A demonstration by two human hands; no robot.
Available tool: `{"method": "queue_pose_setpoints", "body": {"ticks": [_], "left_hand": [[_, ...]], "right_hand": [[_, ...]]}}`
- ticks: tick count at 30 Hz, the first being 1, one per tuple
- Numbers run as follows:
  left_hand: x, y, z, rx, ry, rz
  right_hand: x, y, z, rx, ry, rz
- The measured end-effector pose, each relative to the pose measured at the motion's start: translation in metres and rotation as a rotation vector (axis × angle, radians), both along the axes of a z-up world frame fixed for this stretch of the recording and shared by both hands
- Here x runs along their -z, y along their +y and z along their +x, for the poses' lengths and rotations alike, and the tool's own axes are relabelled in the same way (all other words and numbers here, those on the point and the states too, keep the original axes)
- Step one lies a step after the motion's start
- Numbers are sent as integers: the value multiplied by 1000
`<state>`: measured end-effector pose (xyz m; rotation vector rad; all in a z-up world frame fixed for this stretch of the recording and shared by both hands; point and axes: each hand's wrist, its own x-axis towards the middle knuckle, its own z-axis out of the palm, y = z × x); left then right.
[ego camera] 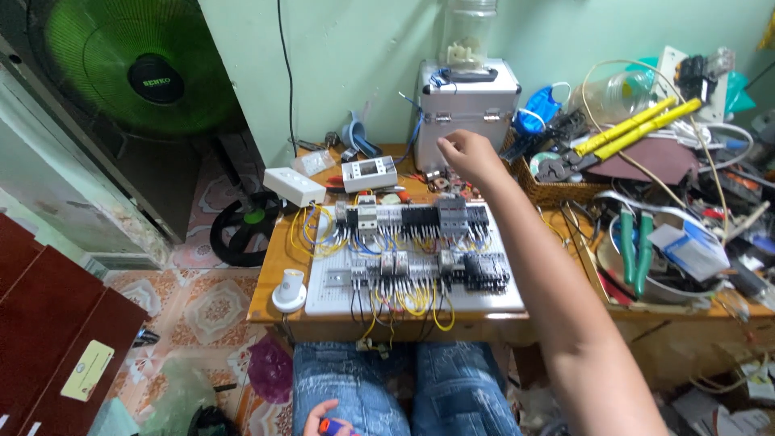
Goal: The person sits on the floor and uses a screwdriver to tighten screws on a white breadboard populated with relays and wires. They repeatedly insert and remove a small white relay module, then continue adjusting connections on the board.
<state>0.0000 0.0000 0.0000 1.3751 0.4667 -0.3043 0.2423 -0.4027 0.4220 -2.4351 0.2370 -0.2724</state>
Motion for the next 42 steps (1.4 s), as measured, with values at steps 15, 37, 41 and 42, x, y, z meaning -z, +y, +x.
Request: {"method": "queue_pose_setpoints", "body": {"ticks": [15,37,41,42], "left_hand": [[-112,28,-8,701,38,-530],[-128,-25,-43,817,-134,-245],[-139,-27,-47,805,-156,-187],[-139,-25,-49,808,-203,-183]], "right_hand": [[102,-6,-168,-414,-141,-93],[118,6,-171,-281,-258,-209],[114,6,-178,-343,-373,-72],[115,6,-178,-350,-456,14]]}}
